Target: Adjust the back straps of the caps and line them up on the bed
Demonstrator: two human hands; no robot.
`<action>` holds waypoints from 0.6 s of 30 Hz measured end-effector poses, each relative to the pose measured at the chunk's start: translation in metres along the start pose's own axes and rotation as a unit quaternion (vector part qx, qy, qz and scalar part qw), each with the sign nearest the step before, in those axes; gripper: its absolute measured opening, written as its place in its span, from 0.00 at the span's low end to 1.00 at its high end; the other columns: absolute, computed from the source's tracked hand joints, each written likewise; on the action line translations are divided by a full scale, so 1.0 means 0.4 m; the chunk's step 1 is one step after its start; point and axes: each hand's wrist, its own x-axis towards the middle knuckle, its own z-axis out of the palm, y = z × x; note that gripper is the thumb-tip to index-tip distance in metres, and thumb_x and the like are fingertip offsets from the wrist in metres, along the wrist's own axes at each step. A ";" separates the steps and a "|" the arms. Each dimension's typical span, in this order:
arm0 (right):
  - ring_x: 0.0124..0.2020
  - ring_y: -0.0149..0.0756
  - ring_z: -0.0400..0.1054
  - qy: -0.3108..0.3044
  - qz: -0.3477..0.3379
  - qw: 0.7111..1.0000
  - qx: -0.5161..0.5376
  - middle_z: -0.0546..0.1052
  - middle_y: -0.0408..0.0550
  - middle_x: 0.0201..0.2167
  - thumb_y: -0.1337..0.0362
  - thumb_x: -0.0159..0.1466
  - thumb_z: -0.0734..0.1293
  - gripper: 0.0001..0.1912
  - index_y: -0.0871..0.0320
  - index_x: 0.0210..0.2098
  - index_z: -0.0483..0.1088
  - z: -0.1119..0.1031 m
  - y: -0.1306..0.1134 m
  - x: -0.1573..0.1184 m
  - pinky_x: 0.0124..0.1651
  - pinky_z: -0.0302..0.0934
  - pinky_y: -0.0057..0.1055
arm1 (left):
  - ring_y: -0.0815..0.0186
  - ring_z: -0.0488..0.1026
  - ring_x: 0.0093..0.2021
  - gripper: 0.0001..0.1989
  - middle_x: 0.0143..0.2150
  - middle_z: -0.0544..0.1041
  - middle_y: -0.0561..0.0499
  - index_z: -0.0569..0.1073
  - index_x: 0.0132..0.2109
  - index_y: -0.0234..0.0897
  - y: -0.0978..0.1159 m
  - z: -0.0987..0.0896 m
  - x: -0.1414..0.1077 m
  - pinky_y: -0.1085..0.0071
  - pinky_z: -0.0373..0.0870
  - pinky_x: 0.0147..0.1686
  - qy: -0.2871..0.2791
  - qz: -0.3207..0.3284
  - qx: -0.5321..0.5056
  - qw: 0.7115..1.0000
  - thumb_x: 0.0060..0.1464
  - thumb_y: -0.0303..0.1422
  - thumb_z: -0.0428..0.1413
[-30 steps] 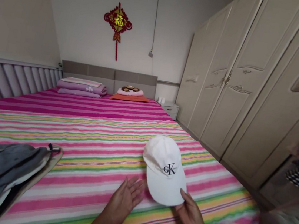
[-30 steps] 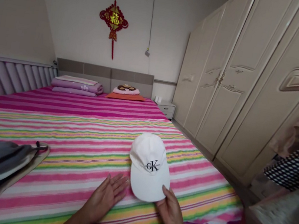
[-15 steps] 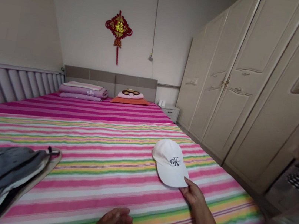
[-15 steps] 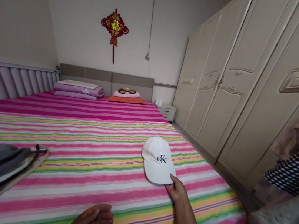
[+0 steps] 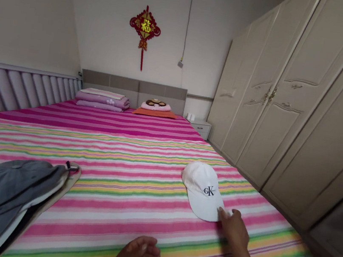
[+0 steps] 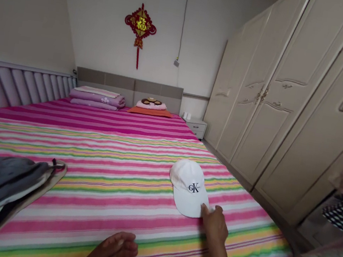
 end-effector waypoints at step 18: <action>0.27 0.41 0.73 -0.244 -0.378 0.886 -0.111 0.78 0.48 0.28 0.47 0.56 0.54 0.20 0.53 0.29 0.69 0.211 -0.019 -0.357 0.24 0.62 0.29 | 0.74 0.66 0.19 0.13 0.19 0.72 0.54 0.72 0.31 0.31 0.286 -0.185 -0.421 0.78 0.62 0.21 0.521 0.358 0.018 0.774 0.34 0.30 0.62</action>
